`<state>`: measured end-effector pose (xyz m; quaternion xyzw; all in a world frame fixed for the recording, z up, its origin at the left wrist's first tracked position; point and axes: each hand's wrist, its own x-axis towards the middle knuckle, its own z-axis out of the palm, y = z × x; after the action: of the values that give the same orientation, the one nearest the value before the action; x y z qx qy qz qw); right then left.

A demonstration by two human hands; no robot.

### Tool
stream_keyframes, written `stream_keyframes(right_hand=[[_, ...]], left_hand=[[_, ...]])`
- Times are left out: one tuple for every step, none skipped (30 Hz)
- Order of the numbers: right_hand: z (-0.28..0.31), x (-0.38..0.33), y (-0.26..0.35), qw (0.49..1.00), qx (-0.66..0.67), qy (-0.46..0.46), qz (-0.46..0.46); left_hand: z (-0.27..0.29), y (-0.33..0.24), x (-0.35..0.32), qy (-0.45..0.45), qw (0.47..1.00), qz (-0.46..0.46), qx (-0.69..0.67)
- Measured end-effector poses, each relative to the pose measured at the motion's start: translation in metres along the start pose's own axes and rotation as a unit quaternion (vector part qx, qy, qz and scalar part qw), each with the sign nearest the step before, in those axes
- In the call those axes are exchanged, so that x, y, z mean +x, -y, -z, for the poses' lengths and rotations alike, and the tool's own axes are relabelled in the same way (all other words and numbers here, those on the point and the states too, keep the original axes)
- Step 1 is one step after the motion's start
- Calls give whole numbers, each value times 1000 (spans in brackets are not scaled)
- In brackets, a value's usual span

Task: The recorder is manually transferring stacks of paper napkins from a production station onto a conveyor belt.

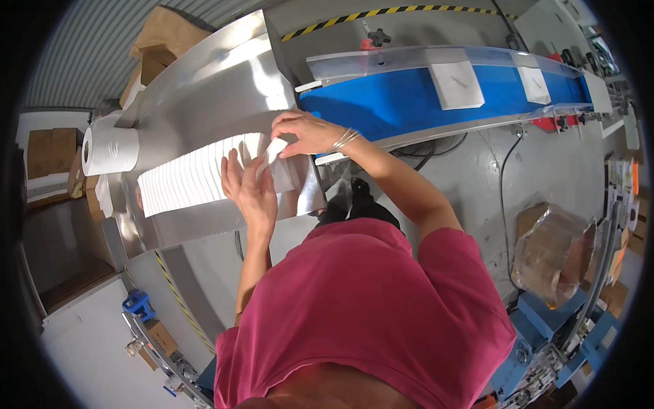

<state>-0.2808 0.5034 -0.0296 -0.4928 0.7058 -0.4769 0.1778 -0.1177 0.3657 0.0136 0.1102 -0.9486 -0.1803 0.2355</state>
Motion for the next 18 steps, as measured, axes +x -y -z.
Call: stream_keyframes(right_hand=[[-3, 1, -4, 999, -17, -3, 29], [-1, -8, -3, 997, 41, -22, -65], [6, -16, -10, 987, 81, -49, -126], [13, -26, -22, 972, 122, -74, -186], [13, -40, -43, 942, 218, -174, -186], [26, -54, -59, 933, 122, -231, -248], [47, -66, -68, 938, 12, -231, -256], [54, -82, -92, 881, -5, -328, -341], [69, -96, -100, 846, -90, -362, -380], [79, -103, -104, 802, -174, -393, -414], [77, -97, -87, 753, -354, -403, -381], [74, -92, -66, 676, -521, -402, -333], [74, -84, -49, 693, -519, -389, -315], [70, -77, -42, 804, -416, -345, -248], [64, -67, -34, 891, -301, -291, -174], [51, -49, -16, 945, -187, -226, -145], [33, -27, 3, 979, -68, -157, -112], [15, -11, 9, 988, -90, -112, -65]], left_hand=[[1, 0, 0, -6, 1000, 7, 4], [0, 2, 1, -7, 1000, 8, 3], [-2, 5, 1, -29, 999, 19, 9], [-2, 8, -1, -51, 998, 33, 17], [-1, 10, 0, -60, 997, 28, 27], [-1, 12, 0, -61, 997, 32, 27], [1, 15, 0, -40, 999, 30, 20], [2, 15, 2, -17, 1000, 23, 9], [3, 13, 4, -30, 999, 11, 19], [1, 13, 3, -32, 999, 15, 22], [-1, 16, 2, -38, 999, 11, 17], [-3, 18, 1, -44, 999, 6, 13], [-5, 19, 0, -48, 999, 14, -4], [-3, 18, 0, -48, 999, 13, -3], [0, 17, 0, -42, 999, 14, 11], [1, 16, 0, -36, 999, 14, 22], [2, 17, 0, -35, 999, 10, 21], [3, 17, 1, -27, 999, 11, 21]])
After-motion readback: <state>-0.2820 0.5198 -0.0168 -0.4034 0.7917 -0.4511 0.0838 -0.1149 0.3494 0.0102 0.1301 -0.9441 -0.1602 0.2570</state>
